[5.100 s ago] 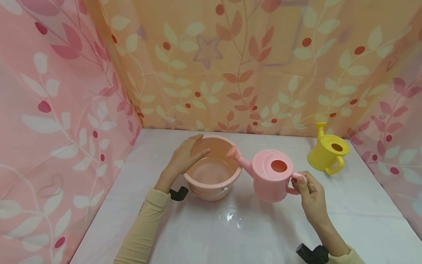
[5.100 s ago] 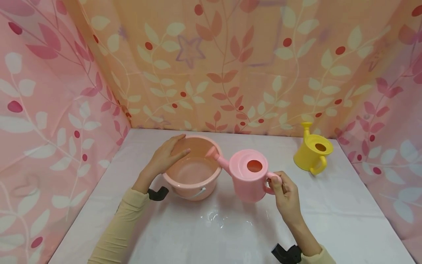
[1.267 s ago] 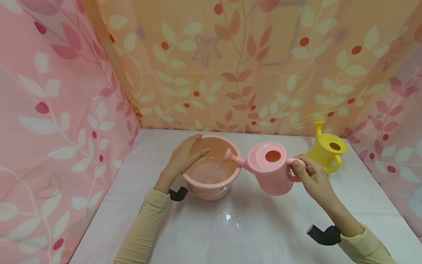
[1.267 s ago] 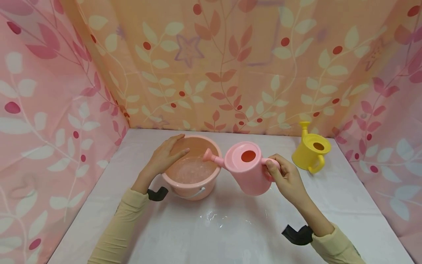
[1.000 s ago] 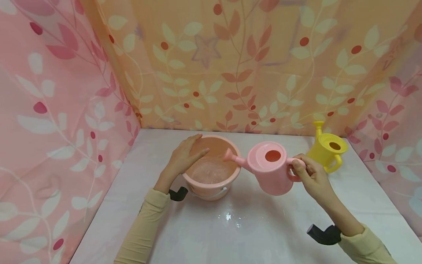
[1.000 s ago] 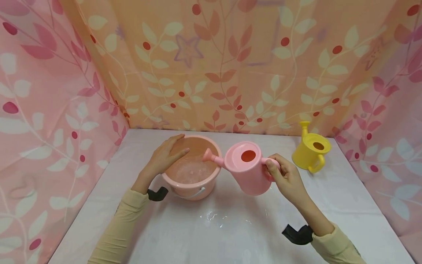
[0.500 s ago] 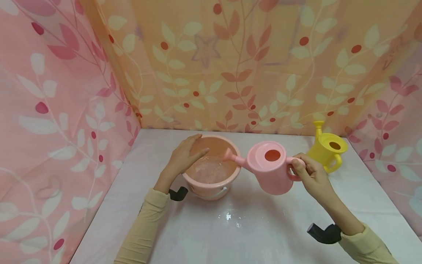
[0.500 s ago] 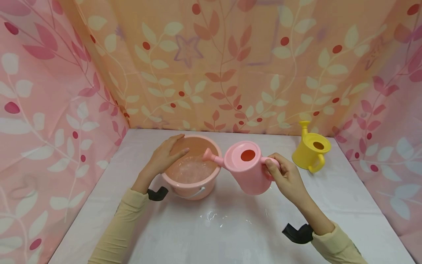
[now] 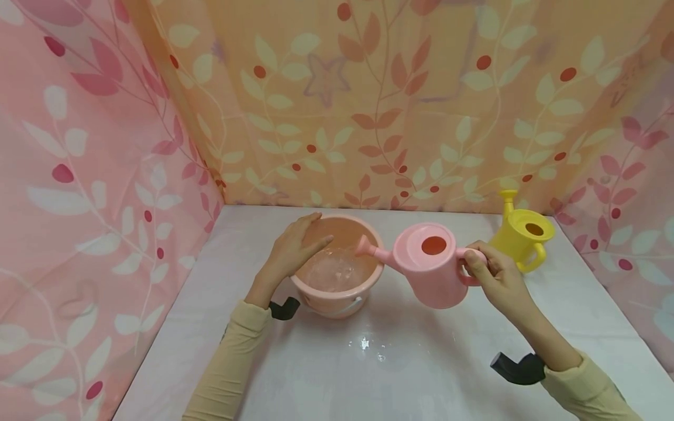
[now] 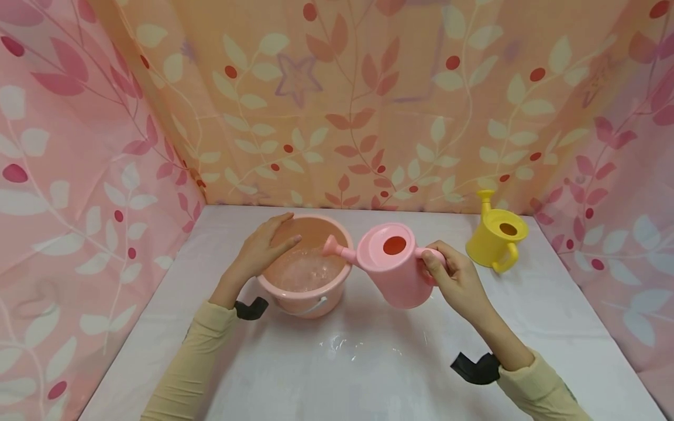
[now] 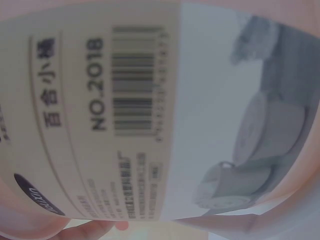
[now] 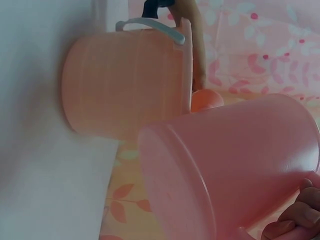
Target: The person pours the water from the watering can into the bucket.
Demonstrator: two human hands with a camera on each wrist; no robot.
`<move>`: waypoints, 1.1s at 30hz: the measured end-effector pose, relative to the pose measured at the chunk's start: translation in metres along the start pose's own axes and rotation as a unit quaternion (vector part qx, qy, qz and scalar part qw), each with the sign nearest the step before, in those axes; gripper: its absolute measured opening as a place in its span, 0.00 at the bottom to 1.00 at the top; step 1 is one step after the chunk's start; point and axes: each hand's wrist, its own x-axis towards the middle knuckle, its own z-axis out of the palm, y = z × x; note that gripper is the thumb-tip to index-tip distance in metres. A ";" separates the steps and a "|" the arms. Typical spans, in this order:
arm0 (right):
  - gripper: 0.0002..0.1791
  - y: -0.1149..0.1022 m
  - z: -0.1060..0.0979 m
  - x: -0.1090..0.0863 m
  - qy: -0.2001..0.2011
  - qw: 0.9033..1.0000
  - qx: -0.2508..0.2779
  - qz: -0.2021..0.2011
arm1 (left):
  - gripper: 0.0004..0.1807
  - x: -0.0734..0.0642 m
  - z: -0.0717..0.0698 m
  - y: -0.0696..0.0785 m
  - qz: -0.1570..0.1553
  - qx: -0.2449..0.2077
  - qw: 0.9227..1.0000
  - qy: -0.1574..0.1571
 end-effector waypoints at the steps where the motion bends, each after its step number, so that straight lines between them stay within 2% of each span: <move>1: 0.08 0.000 0.000 0.000 -0.001 1.000 0.000 0.001 | 0.41 0.000 0.000 0.000 0.000 0.000 1.000 0.000; 7: 0.09 0.000 0.000 0.001 -0.001 1.000 -0.001 0.013 | 0.41 0.001 0.000 -0.001 0.001 0.003 1.000 0.001; 17: 0.08 -0.001 -0.001 0.001 -0.004 1.000 0.002 -0.002 | 0.41 -0.001 0.000 0.000 0.001 -0.003 1.000 -0.001; 33: 0.08 -0.002 -0.002 0.002 -0.003 1.000 0.002 -0.002 | 0.40 -0.001 0.000 0.000 -0.002 0.002 1.000 0.002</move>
